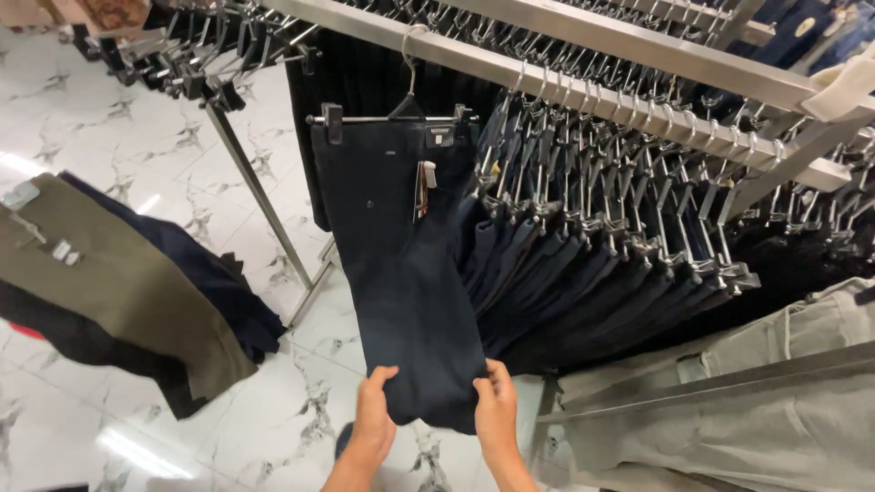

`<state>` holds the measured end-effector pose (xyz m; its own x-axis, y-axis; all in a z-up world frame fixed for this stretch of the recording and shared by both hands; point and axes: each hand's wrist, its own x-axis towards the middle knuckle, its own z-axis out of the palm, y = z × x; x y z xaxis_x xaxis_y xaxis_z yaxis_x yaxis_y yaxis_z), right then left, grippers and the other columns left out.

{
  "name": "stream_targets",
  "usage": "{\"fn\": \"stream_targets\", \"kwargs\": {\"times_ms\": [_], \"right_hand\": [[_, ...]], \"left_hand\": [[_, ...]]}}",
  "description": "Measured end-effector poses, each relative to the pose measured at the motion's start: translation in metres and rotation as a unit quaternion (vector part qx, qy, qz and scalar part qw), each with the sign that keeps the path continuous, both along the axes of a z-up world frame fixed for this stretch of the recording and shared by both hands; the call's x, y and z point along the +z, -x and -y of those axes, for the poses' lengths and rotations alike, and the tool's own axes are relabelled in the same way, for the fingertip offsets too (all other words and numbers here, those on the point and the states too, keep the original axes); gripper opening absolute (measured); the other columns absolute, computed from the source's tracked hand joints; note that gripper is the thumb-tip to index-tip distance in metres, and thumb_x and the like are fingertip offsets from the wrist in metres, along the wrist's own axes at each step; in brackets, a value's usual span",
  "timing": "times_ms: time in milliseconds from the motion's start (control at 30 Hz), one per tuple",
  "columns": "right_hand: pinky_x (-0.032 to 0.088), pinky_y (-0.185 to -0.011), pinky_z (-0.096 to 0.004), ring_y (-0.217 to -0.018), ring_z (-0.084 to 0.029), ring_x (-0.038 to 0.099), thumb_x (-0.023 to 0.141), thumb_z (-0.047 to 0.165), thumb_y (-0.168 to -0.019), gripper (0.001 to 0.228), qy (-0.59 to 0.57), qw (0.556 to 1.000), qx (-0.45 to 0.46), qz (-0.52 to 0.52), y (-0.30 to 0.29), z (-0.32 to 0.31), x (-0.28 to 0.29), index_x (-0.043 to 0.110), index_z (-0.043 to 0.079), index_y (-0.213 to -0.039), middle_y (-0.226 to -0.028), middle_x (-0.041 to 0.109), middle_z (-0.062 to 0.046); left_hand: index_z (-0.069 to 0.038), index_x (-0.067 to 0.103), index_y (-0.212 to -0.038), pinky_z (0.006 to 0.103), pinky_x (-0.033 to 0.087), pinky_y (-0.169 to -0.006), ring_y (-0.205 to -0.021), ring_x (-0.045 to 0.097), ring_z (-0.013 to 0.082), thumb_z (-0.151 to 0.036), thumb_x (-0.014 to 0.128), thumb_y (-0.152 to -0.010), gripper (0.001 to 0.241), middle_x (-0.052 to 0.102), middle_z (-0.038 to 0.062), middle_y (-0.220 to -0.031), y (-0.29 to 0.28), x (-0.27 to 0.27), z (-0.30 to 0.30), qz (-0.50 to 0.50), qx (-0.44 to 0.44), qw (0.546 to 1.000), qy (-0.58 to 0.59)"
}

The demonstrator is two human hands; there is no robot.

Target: The person picks up a pair of dark pants from a pile, unfolds them, and places them on a hanger. They then hang the pants on a clothing rack among other garments. The person repeats this process with another pair of pants, ensuring they are properly aligned on the rack.

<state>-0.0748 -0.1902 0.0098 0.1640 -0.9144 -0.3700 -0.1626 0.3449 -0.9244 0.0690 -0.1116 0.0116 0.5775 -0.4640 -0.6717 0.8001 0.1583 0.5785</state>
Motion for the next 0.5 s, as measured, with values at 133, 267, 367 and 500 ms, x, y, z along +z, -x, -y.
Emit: {"fn": "stream_targets", "kwargs": {"times_ms": [133, 267, 367, 500], "right_hand": [[0.024, -0.125, -0.034, -0.154, -0.017, 0.033, 0.062, 0.048, -0.081, 0.085, -0.105, 0.991, -0.056, -0.056, -0.047, -0.014, 0.021, 0.045, 0.009, -0.155, -0.165, 0.038, -0.006], [0.048, -0.098, -0.032, -0.112, -0.016, 0.065, 0.061, 0.050, -0.091, 0.056, -0.079, 0.991, -0.055, -0.088, -0.085, -0.007, 0.028, 0.075, 0.002, -0.115, -0.114, 0.074, -0.006], [0.046, -0.095, -0.036, -0.107, -0.019, 0.064, 0.049, 0.055, -0.094, 0.060, -0.018, 0.985, -0.081, -0.151, -0.097, 0.000, -0.001, 0.071, 0.000, -0.103, -0.103, 0.072, -0.010], [0.044, -0.067, -0.039, -0.071, -0.015, 0.049, 0.045, 0.063, -0.097, 0.062, -0.016, 0.986, -0.006, -0.167, -0.116, -0.016, -0.021, 0.052, 0.012, -0.063, -0.067, 0.055, 0.000]], "left_hand": [[0.006, 0.067, -0.132, 0.0445, 0.054, -0.105, -0.120, 0.068, 0.0310, -0.023, 0.062, -0.093, 0.049, 0.073, 0.019, -0.129, -0.015, 0.083, 0.003, -0.024, -0.088, 0.995, -0.037], [-0.002, 0.069, -0.114, 0.0318, 0.048, -0.097, -0.108, 0.063, 0.0201, -0.053, 0.059, -0.093, 0.056, 0.068, 0.009, -0.110, -0.058, 0.042, 0.010, 0.108, -0.201, 0.957, -0.180], [0.002, 0.065, -0.136, 0.0338, 0.042, -0.116, -0.137, 0.057, 0.0254, -0.057, 0.053, -0.090, 0.075, 0.067, 0.017, -0.140, -0.082, 0.029, 0.013, 0.170, -0.195, 0.941, -0.217], [0.002, 0.069, -0.129, 0.0316, 0.040, -0.120, -0.140, 0.057, 0.0245, -0.059, 0.052, -0.090, 0.075, 0.070, 0.018, -0.136, -0.093, 0.021, 0.006, 0.235, -0.289, 0.899, -0.229]]}}
